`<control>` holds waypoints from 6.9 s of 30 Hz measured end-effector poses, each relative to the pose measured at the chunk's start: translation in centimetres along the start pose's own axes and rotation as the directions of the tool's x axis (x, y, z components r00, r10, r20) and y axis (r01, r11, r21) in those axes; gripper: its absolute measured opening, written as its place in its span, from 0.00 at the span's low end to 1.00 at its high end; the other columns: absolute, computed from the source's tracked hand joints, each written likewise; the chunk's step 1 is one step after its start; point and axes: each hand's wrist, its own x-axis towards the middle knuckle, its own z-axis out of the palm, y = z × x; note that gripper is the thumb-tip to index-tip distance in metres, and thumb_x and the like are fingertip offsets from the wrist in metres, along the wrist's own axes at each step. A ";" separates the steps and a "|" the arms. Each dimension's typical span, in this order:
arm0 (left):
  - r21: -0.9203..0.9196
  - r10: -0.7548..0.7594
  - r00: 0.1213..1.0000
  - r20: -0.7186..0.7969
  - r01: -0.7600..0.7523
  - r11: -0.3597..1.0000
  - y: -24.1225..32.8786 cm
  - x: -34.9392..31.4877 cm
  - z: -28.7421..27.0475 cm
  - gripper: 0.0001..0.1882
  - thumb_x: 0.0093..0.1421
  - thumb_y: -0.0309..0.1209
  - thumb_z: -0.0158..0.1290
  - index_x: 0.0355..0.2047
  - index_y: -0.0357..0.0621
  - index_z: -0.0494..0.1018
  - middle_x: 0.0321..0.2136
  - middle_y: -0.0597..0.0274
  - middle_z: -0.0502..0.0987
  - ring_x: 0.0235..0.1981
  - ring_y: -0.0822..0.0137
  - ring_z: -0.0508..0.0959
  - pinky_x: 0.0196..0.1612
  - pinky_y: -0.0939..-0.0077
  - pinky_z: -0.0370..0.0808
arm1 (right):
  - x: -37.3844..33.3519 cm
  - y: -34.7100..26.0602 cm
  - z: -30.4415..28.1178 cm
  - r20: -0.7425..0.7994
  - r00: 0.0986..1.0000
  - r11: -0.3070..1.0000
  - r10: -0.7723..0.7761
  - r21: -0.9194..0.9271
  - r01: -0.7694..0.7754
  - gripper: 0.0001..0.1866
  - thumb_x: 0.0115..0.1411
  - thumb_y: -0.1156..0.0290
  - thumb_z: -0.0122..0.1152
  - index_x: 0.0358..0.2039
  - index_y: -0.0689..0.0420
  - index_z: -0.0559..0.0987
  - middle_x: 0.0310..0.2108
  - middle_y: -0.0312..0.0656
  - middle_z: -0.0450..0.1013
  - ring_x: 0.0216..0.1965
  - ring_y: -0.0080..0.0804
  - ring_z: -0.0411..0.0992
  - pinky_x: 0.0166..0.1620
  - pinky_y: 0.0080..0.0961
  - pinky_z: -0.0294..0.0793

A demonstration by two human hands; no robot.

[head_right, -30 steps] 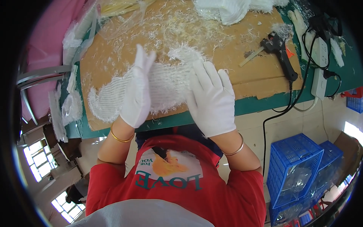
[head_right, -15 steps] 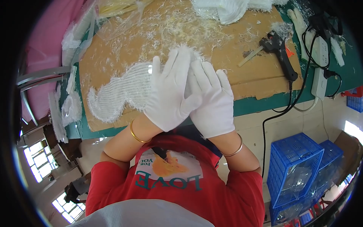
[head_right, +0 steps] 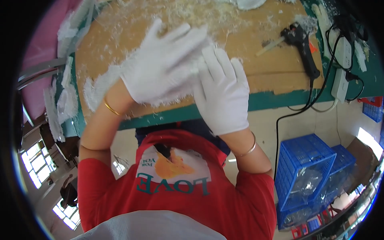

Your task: Applying adhesive and synthetic fiber layers to a mustache-shaped template on a manual workstation.

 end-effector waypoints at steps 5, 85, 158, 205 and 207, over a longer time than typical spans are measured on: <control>-0.851 -0.582 0.797 -0.163 0.185 0.492 1.0 0.3 -2.4 0.28 0.66 0.38 0.57 0.66 0.48 0.69 0.67 0.47 0.66 0.68 0.50 0.66 0.71 0.53 0.59 | 0.4 0.4 0.0 0.017 1.000 0.999 0.019 0.036 -0.019 0.21 0.57 0.72 0.64 0.51 0.65 0.77 0.58 0.52 0.72 0.59 0.55 0.68 0.58 0.47 0.67; 0.245 -0.001 0.983 -0.182 0.046 0.968 1.8 -7.2 2.7 0.26 0.49 0.30 0.57 0.52 0.45 0.77 0.45 0.62 0.77 0.49 0.60 0.77 0.49 0.64 0.76 | 1.5 -4.4 -1.1 0.043 0.994 0.982 0.104 -0.161 -0.096 0.23 0.57 0.77 0.62 0.55 0.62 0.77 0.60 0.51 0.72 0.59 0.58 0.70 0.60 0.48 0.68; -0.301 -0.401 0.883 -0.243 0.324 0.897 -1.8 -13.1 2.0 0.27 0.63 0.28 0.54 0.63 0.46 0.71 0.40 0.59 0.81 0.39 0.53 0.78 0.62 0.54 0.68 | 2.2 -8.1 3.3 0.210 0.972 0.991 -0.109 -0.050 0.122 0.21 0.56 0.79 0.58 0.52 0.65 0.76 0.57 0.52 0.71 0.58 0.58 0.69 0.54 0.45 0.73; -0.110 -0.185 0.901 -0.393 0.154 0.982 1.1 -8.1 6.7 0.16 0.61 0.33 0.53 0.48 0.46 0.77 0.48 0.48 0.80 0.49 0.50 0.80 0.51 0.54 0.76 | 2.0 4.5 -6.6 -0.464 0.857 0.805 0.222 -0.408 -0.430 0.18 0.54 0.78 0.53 0.46 0.61 0.75 0.43 0.57 0.74 0.48 0.58 0.73 0.52 0.47 0.74; -0.020 -0.355 0.889 -0.288 0.365 0.931 4.5 -5.8 4.9 0.10 0.56 0.29 0.53 0.37 0.41 0.77 0.33 0.45 0.82 0.33 0.49 0.83 0.37 0.55 0.79 | 3.7 7.7 -8.6 -0.131 0.773 0.672 0.620 -0.420 -0.610 0.23 0.60 0.70 0.51 0.56 0.56 0.75 0.54 0.58 0.75 0.56 0.57 0.73 0.58 0.43 0.74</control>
